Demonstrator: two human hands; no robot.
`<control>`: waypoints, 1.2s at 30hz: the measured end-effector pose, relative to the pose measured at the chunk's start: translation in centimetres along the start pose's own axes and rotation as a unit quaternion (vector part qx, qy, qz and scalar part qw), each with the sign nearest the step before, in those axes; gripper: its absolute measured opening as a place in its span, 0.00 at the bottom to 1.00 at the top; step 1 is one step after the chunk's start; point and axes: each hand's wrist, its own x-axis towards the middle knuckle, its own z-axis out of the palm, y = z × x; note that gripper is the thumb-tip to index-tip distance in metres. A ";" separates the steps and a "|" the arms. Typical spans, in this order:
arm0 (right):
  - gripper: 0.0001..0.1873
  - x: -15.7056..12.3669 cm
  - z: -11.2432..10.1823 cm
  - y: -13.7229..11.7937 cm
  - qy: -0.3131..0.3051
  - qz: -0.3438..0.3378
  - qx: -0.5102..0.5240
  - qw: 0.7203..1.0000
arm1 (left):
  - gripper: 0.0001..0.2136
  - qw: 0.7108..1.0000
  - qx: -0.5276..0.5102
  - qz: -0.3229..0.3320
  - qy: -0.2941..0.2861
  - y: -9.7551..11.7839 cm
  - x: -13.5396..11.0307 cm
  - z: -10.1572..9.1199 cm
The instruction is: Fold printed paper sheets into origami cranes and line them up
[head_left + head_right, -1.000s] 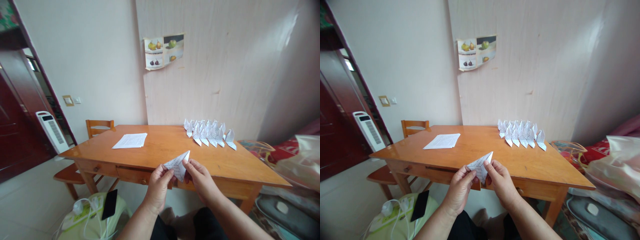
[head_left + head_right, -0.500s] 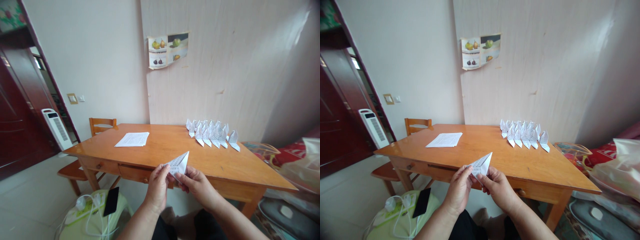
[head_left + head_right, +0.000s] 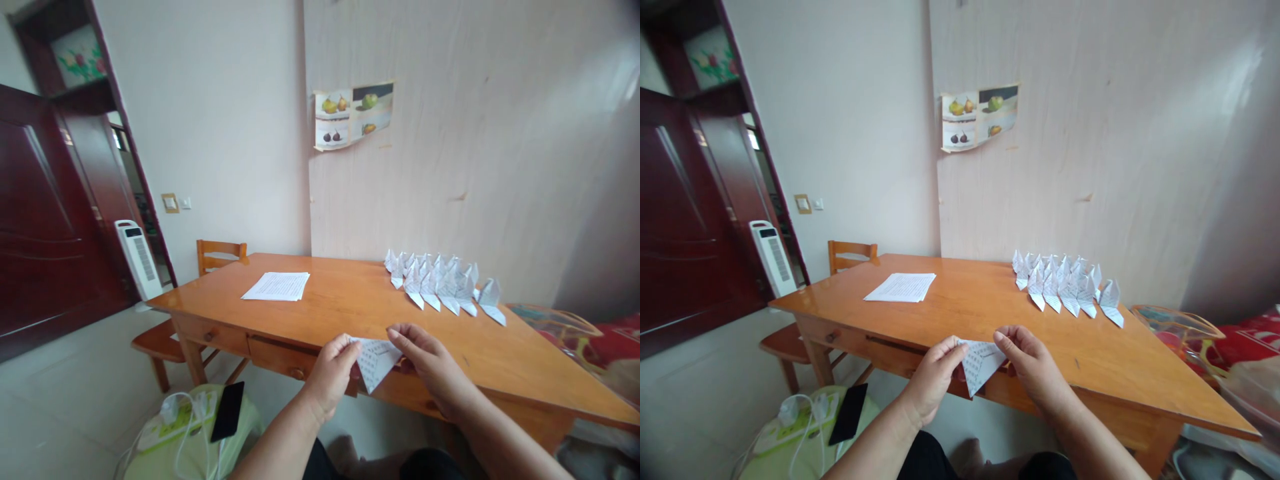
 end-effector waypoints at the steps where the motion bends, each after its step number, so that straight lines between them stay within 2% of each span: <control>1: 0.21 0.5 -0.4 0.1 -0.013 0.008 -0.003 1.000 | 0.14 1.000 0.013 -0.005 -0.007 0.2 0.5 -0.1; 4: 0.19 2.2 -1.5 0.9 -0.051 0.009 -0.037 0.998 | 0.15 0.999 0.031 -0.012 -0.010 0.4 2.1 -0.1; 7: 0.18 3.9 -2.0 2.2 -0.002 -0.010 -0.068 0.998 | 0.19 0.999 0.049 -0.007 -0.003 0.2 3.6 0.0; 10: 0.16 5.4 -2.0 3.2 0.059 -0.019 -0.083 0.995 | 0.33 0.997 0.082 0.010 -0.003 -0.6 5.2 0.1; 11: 0.15 5.9 -2.0 3.4 0.073 -0.020 -0.092 0.993 | 0.34 0.995 0.104 0.015 -0.002 -1.0 5.9 0.1; 12: 0.15 6.2 -1.9 3.6 0.085 -0.022 -0.102 0.991 | 0.31 0.991 0.133 0.025 0.007 -1.4 6.6 0.1; 15: 0.12 7.1 -2.2 3.9 0.105 -0.031 -0.142 0.984 | 0.15 0.971 0.230 0.065 0.024 -2.5 9.2 -0.2; 17: 0.10 7.6 -2.8 4.0 0.112 -0.037 -0.175 0.978 | 0.09 0.966 0.250 0.068 0.025 -3.0 10.9 -0.6; 20: 0.08 8.5 -4.0 4.2 0.108 -0.035 -0.207 0.972 | 0.07 0.959 0.273 0.072 0.028 -3.4 13.2 -1.3; 25: 0.07 10.2 -5.3 4.8 0.066 -0.011 -0.213 0.975 | 0.06 0.950 0.302 0.078 0.013 -3.8 16.2 -1.8; 28: 0.05 11.6 -5.3 5.0 0.055 -0.004 -0.219 0.974 | 0.06 0.948 0.310 0.073 -0.006 -3.8 17.7 -1.3; 31: 0.01 13.5 -5.4 4.8 0.053 -0.004 -0.230 0.972 | 0.04 0.947 0.316 0.045 -0.048 -3.3 18.9 -1.0; 36: 0.04 17.2 -5.8 4.1 0.063 0.003 -0.229 0.971 | 0.23 0.942 0.290 -0.035 -0.164 -0.8 20.2 -2.1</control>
